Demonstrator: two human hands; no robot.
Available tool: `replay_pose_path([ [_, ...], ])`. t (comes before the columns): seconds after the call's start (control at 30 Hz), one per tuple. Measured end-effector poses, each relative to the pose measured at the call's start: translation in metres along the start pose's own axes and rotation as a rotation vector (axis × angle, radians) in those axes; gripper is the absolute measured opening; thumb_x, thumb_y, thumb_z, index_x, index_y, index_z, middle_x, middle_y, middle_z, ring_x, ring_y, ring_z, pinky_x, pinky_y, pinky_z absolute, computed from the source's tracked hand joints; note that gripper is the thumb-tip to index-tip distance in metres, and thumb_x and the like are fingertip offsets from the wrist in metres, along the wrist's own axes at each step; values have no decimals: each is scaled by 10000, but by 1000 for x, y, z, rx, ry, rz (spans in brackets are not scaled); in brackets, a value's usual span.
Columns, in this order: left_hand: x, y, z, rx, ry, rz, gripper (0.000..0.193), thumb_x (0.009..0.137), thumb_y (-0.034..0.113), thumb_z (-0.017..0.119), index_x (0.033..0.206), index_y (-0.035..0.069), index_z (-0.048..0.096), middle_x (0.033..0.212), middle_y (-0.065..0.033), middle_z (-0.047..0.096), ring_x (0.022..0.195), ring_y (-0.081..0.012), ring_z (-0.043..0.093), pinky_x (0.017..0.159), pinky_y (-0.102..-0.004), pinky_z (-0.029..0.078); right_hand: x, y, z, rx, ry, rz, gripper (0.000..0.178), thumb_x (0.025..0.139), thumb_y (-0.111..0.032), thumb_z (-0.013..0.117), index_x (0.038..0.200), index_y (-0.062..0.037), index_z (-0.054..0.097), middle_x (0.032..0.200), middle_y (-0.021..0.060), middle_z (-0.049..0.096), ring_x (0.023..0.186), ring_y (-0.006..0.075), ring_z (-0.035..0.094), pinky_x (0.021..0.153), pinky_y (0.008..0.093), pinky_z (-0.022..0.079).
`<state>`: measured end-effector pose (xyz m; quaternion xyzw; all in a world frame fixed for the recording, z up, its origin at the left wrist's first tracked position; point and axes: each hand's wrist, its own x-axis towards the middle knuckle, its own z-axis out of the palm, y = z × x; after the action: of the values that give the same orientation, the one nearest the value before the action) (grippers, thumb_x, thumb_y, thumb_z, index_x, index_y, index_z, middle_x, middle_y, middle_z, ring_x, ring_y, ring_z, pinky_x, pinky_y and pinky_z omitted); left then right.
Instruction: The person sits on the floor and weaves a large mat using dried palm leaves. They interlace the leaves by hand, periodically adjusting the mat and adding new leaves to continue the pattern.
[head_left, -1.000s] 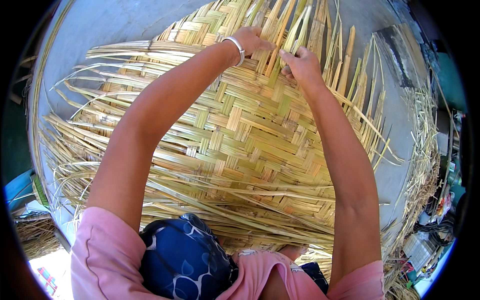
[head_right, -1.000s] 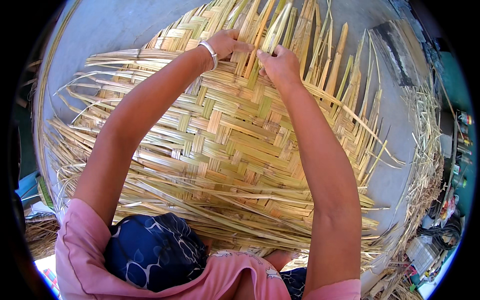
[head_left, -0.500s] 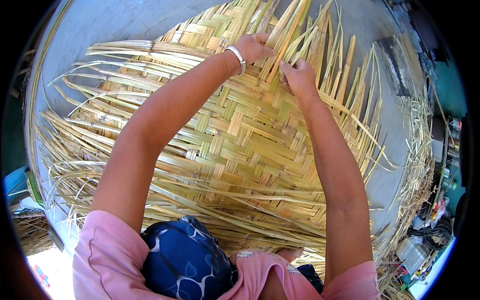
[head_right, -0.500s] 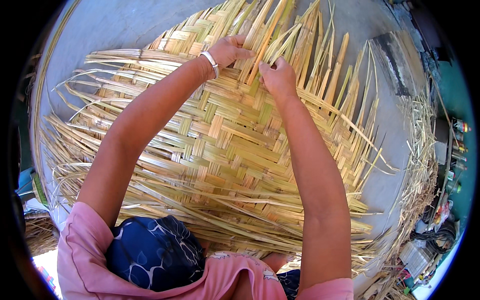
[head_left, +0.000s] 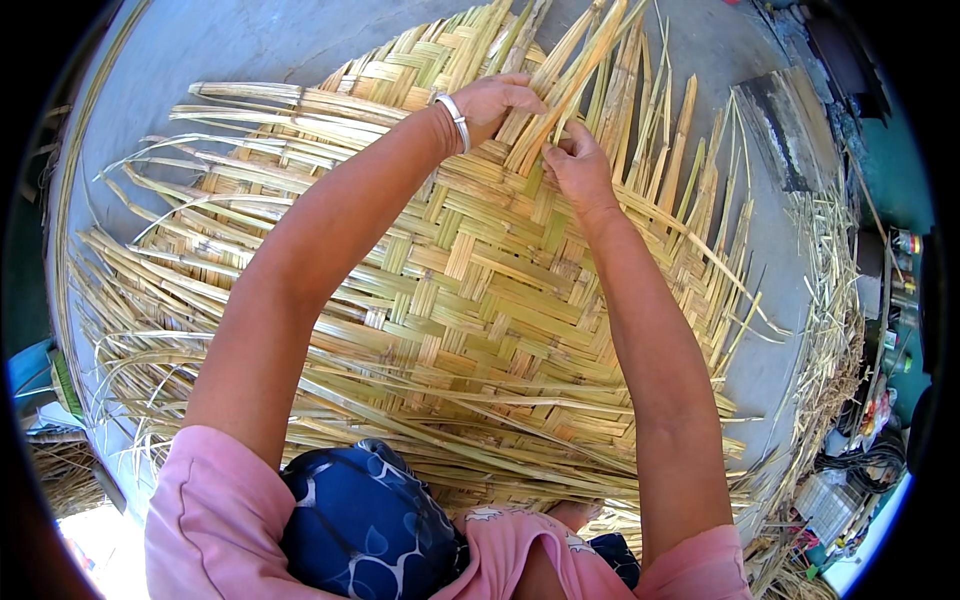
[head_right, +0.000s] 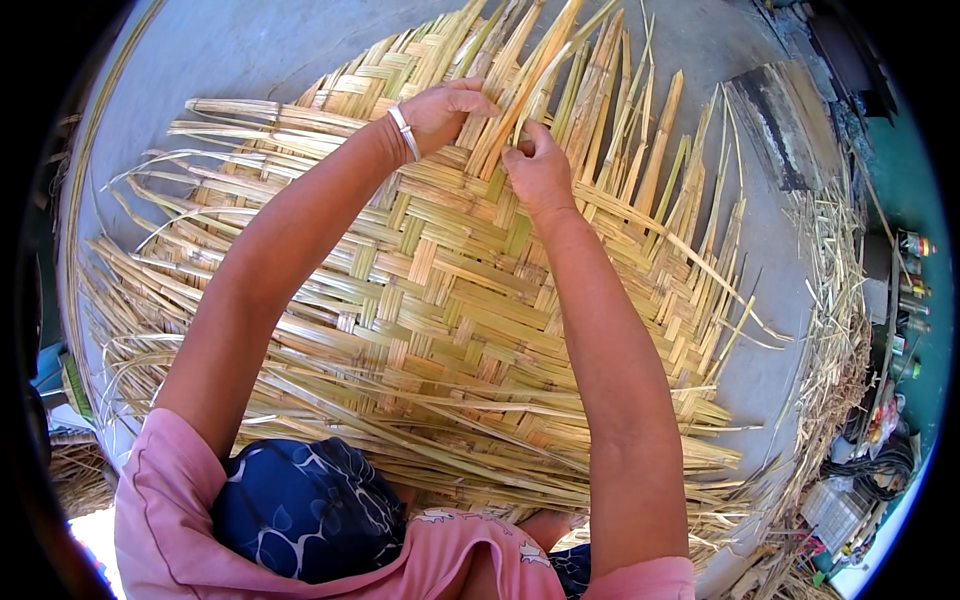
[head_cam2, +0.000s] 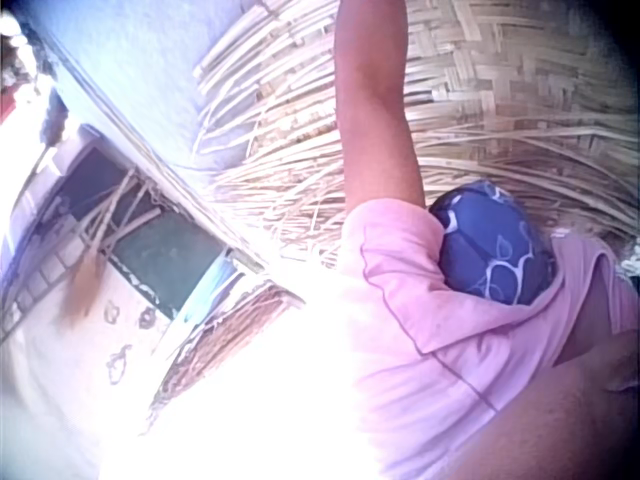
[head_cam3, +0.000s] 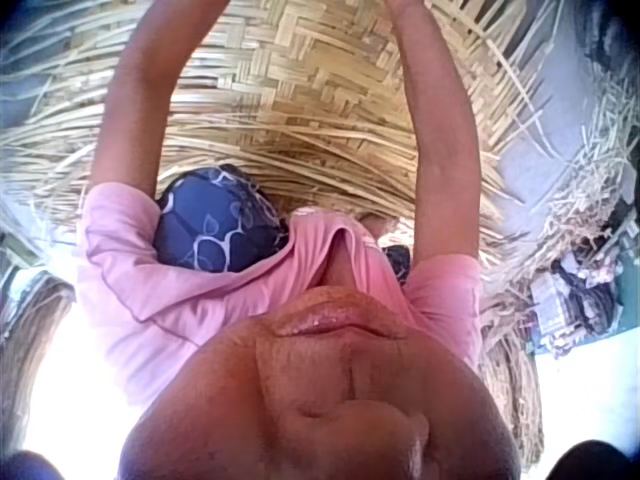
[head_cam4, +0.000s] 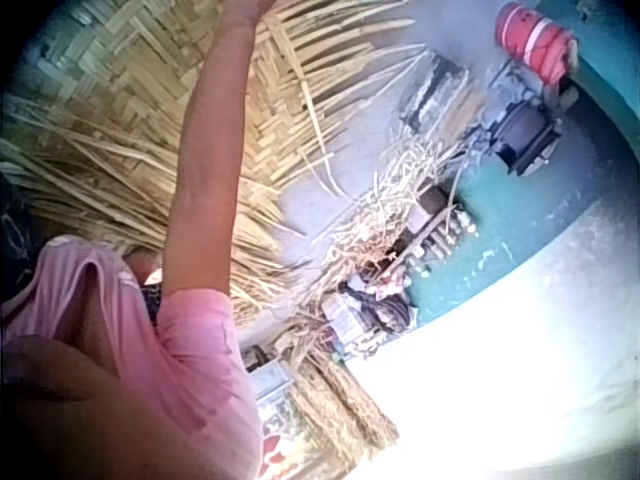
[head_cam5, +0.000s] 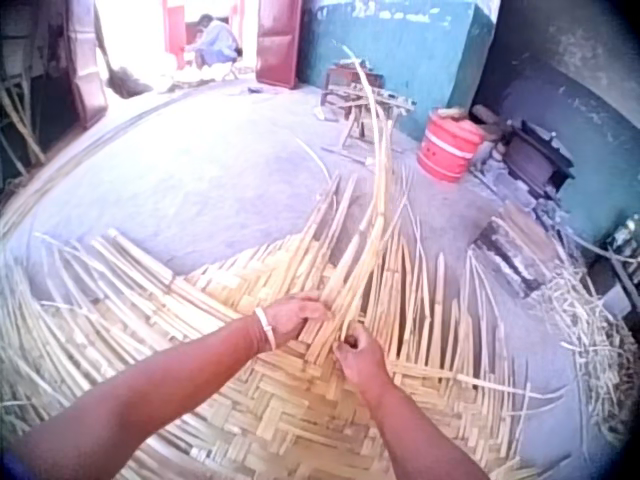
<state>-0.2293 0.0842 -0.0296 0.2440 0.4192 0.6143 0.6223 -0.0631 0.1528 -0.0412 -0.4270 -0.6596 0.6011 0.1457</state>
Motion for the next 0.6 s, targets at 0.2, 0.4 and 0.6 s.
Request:
replay_pose_path([
  [0.2,0,2,-3,28,-67,-14,202,816,104,556,999,17,556,1001,-73,609,948,-176,565,890,-316,451,12,2,0,-439,-88,-162,412,846,-102,578,1247,-31,523,896,104,640,752,163,595,710,289,472],
  [0.4,3,-1,-5,-40,-59,-26,215,815,107,569,1010,18,551,1010,-76,605,960,-184,568,894,-324,454,19,2,-8,-189,-243,-30,288,851,-117,586,1122,-18,592,905,88,640,752,159,581,727,286,466],
  [0.6,-3,-4,-4,-60,-76,79,236,852,157,574,1038,14,550,1040,-79,603,980,-185,568,905,-324,449,10,-3,-4,-114,-86,18,287,856,-134,585,1123,-30,586,882,92,643,775,188,592,739,295,465],
])
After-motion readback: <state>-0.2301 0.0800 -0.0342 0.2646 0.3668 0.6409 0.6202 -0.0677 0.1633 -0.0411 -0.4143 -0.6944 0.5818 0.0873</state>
